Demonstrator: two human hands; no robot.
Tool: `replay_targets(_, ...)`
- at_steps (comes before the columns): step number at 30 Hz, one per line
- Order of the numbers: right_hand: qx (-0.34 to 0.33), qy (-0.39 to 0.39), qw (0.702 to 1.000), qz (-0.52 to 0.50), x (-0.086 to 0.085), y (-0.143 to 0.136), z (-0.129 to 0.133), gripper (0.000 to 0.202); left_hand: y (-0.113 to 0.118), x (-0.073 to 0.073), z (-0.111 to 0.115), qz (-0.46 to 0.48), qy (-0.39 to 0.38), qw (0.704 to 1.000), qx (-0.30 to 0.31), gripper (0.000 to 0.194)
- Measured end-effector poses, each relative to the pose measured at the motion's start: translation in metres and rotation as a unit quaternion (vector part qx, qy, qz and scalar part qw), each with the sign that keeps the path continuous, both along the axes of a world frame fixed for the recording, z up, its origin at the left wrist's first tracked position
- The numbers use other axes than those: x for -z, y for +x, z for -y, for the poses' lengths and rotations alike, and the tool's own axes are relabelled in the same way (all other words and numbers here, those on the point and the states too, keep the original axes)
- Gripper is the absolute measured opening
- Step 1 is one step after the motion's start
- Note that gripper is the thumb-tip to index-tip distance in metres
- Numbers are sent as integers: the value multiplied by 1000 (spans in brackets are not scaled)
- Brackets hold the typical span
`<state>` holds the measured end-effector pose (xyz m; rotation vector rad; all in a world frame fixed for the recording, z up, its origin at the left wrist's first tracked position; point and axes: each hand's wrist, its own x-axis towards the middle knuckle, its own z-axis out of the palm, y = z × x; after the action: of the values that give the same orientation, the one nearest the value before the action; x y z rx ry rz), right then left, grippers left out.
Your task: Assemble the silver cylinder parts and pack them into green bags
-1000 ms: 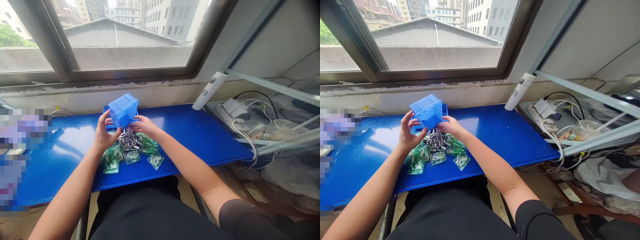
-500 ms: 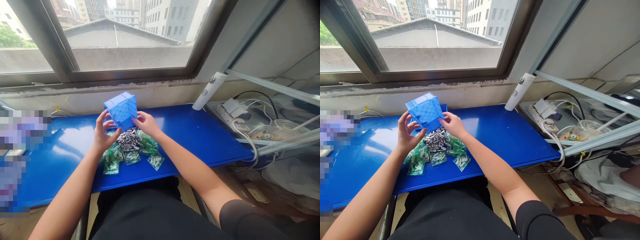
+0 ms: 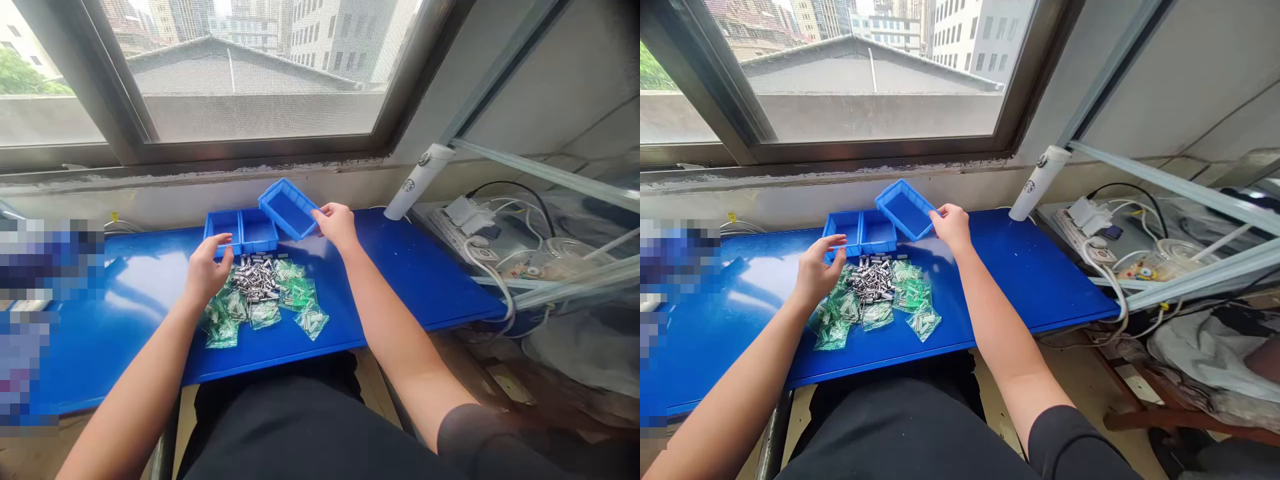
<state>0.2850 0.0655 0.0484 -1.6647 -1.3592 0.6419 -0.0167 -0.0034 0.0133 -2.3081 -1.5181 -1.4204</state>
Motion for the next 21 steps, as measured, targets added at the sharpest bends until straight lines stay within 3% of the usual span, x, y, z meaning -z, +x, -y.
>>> replay_targets(3, 35, -16, 999, 14, 1, 14, -5, 14, -2, 4, -2, -38, -1, 999, -15, 26)
replay_targets(7, 12, -78, 996, 50, 6, 20, -9, 10, -5, 11, -8, -80, -2, 996, -27, 29)
replay_targets(12, -15, -118, 991, 67, 11, 14, -9, 10, -9, 16, -12, -98, -10, 995, -17, 29)
replay_targets(21, -58, -157, 982, 86, 8, -3, 2, 13, -11, 13, -12, -85, -30, 996, 4, 25)
